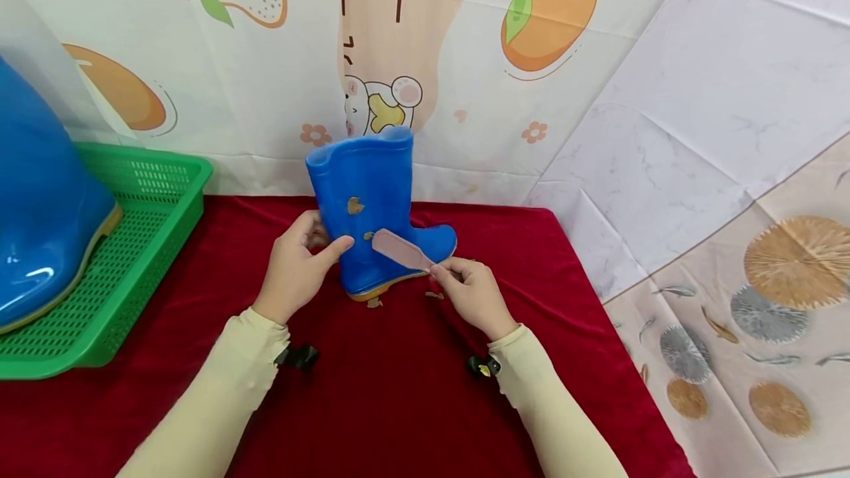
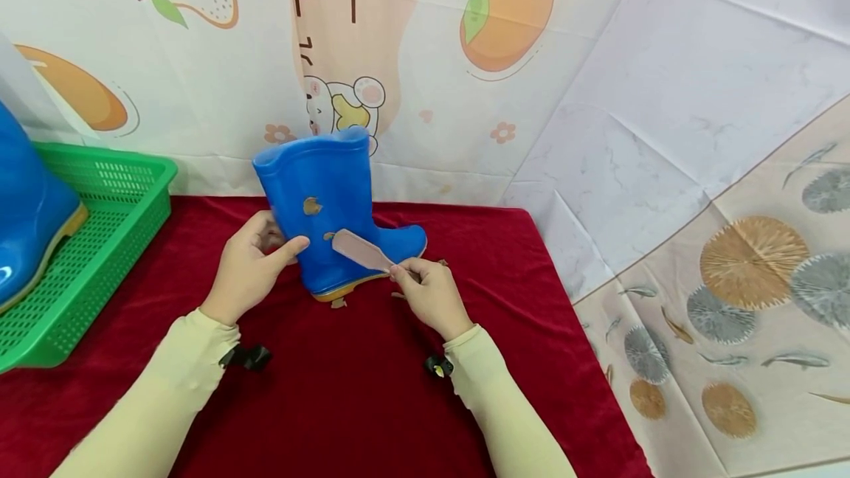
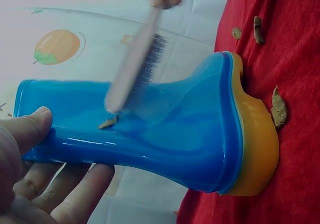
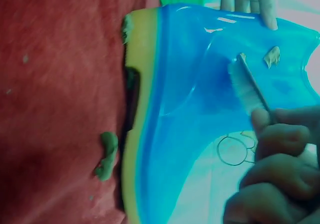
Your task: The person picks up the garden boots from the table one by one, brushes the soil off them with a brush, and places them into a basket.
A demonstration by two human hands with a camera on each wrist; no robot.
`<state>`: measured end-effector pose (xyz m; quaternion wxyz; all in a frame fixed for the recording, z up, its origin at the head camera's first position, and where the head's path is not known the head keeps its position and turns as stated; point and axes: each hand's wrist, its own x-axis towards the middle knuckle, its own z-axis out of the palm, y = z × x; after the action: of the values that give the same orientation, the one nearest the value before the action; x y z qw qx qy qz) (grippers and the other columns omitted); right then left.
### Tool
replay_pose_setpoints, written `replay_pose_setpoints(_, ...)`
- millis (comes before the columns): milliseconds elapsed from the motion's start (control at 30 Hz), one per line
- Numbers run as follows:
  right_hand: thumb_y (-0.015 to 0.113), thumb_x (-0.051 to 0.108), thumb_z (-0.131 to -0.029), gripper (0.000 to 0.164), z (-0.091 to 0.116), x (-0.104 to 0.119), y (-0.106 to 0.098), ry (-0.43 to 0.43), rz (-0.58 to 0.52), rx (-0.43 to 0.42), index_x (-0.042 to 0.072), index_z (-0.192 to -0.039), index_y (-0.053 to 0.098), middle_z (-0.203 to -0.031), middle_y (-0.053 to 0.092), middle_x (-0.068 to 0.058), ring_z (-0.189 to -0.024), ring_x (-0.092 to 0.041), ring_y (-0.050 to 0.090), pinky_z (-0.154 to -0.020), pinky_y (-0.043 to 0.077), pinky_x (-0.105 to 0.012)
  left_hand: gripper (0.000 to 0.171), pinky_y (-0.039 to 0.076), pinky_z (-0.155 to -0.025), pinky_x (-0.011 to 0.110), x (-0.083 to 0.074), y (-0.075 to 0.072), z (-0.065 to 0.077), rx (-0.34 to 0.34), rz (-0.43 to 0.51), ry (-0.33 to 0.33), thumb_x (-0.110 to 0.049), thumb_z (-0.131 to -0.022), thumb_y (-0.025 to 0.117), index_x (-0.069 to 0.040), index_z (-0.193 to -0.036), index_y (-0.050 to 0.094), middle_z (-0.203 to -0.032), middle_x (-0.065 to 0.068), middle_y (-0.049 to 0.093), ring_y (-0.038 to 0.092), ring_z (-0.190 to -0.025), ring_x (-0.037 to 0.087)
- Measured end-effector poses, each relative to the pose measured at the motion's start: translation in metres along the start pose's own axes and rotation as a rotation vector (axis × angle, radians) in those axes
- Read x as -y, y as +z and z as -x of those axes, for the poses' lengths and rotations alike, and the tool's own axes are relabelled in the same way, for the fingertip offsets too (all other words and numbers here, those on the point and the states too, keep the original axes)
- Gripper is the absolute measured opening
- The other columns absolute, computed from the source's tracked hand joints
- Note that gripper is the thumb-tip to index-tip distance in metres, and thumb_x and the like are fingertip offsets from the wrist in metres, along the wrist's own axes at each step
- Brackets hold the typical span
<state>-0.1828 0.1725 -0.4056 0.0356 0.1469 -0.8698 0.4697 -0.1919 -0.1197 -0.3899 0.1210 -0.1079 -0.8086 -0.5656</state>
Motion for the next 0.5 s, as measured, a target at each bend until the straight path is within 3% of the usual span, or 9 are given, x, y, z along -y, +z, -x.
replay_pose_setpoints(133, 0.066, 0.016, -0.103, 0.020, 0.001, 0.003, 0.002, -0.088, -0.108, -0.066, 0.001, -0.093, 0.075, -0.064, 0.056, -0.007, -0.054, -0.009, 0.042, -0.051, 0.035, -0.024, 0.046, 0.060, -0.089, 0.045, -0.002, 0.002, 0.001, 0.040, 0.007, 0.017, -0.029, -0.100, 0.071, -0.005, -0.136, 0.057, -0.115, 0.013, 0.073, 0.070, -0.103, 0.028)
replay_pose_setpoints(233, 0.065, 0.016, -0.103, 0.020, 0.001, 0.006, 0.006, -0.094, -0.108, -0.069, 0.000, -0.096, 0.075, -0.063, 0.052, -0.003, -0.055, -0.009, 0.043, -0.055, 0.037, -0.024, 0.046, 0.058, -0.093, 0.055, -0.002, 0.003, 0.002, 0.072, 0.010, 0.022, -0.028, -0.100, 0.071, -0.006, -0.138, 0.057, -0.119, 0.014, 0.073, 0.070, -0.107, 0.031)
replay_pose_setpoints(367, 0.064, 0.019, -0.104, 0.020, 0.002, 0.004, 0.011, 0.003, -0.087, -0.025, 0.003, -0.101, 0.077, -0.071, 0.060, -0.012, -0.057, -0.010, 0.049, -0.061, 0.048, -0.022, 0.047, 0.058, -0.093, 0.057, -0.002, 0.005, 0.002, 0.073, 0.011, 0.035, -0.026, -0.100, 0.071, -0.006, -0.139, 0.056, -0.121, 0.016, 0.072, 0.070, -0.108, 0.033)
replay_pose_setpoints(500, 0.064, 0.019, -0.105, 0.020, 0.001, -0.004, 0.014, 0.100, -0.060, -0.011, 0.005, -0.102, 0.077, -0.081, 0.067, -0.019, -0.057, -0.011, 0.048, -0.061, 0.050, -0.022, 0.047, 0.058, -0.091, 0.055, -0.001, 0.004, 0.002, 0.041, 0.018, 0.036, -0.026, -0.101, 0.069, -0.004, -0.140, 0.054, -0.123, 0.016, 0.071, 0.070, -0.108, 0.032)
